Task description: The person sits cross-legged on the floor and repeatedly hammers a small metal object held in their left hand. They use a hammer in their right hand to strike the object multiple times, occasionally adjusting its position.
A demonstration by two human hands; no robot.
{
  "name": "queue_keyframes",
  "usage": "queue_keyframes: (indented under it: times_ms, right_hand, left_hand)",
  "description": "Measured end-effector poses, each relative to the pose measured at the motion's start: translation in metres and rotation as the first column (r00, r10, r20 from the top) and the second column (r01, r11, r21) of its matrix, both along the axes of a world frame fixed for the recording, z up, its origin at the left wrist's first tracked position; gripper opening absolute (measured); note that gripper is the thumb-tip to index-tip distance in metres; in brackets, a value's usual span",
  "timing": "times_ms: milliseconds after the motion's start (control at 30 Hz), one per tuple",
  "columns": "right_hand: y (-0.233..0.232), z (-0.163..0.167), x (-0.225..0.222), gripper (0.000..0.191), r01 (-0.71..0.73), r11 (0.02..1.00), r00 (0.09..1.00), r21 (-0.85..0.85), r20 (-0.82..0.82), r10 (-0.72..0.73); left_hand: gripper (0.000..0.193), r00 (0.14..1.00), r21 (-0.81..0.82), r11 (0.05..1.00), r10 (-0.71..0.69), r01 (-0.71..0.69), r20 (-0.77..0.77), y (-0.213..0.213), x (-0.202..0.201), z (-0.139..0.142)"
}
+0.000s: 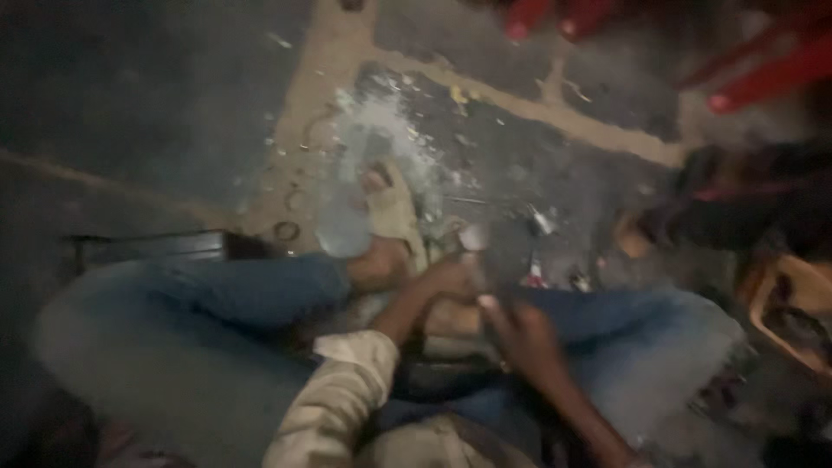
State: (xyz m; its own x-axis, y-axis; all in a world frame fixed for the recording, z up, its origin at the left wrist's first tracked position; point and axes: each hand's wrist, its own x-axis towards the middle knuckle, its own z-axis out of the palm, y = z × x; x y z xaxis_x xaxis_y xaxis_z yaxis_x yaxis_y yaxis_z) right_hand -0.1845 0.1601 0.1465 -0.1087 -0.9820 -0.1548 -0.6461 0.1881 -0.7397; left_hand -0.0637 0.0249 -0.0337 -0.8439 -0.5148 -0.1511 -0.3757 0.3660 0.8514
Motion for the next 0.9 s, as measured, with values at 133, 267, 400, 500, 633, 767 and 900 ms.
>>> queue_keyframes:
  times_ms: [133, 267, 400, 500, 633, 767, 900]
  right_hand:
    - [0.026, 0.071, -0.032, 0.041, 0.243, 0.963, 0.969, -0.118, 0.081, -0.234]
    - [0.047, 0.082, -0.051, 0.051, 0.446, 0.892, 0.875, -0.07, 0.244, -0.418]
    - [0.046, 0.052, -0.045, 0.046, 0.428, 0.901, 0.902, -0.067, 0.092, -0.422]
    - [0.041, 0.03, -0.036, 0.05, 0.373, 0.922, 0.908, 0.107, 0.16, -0.387]
    - [0.037, 0.025, -0.026, 0.046, 0.314, 0.935, 0.909, 0.168, 0.233, -0.347]
    - [0.027, 0.053, -0.018, 0.04, 0.156, 0.97, 0.983, -0.188, 0.127, -0.133]
    - [0.005, 0.072, -0.016, 0.042, 0.187, 0.973, 0.982, -0.138, 0.044, -0.182]
  left_hand:
    - [0.048, 0.996, -0.035, 0.998, -0.052, 0.054, 0.067, -0.013, -0.008, 0.0]
    - [0.043, 0.796, 0.183, 0.952, 0.307, -0.247, -0.521, -0.047, 0.017, 0.002]
    - [0.022, 0.775, 0.244, 0.88, 0.475, -0.408, -0.416, -0.066, 0.041, 0.011]
    - [0.021, 0.758, 0.27, 0.873, 0.486, -0.406, -0.434, -0.067, 0.042, 0.014]
    - [0.023, 0.761, 0.193, 0.881, 0.471, -0.432, -0.446, -0.059, 0.031, 0.012]
    - [0.015, 0.732, 0.22, 0.842, 0.537, -0.492, -0.419, -0.057, 0.02, 0.01]
    - [0.014, 0.745, 0.229, 0.818, 0.575, -0.527, -0.338, -0.059, 0.013, 0.005]
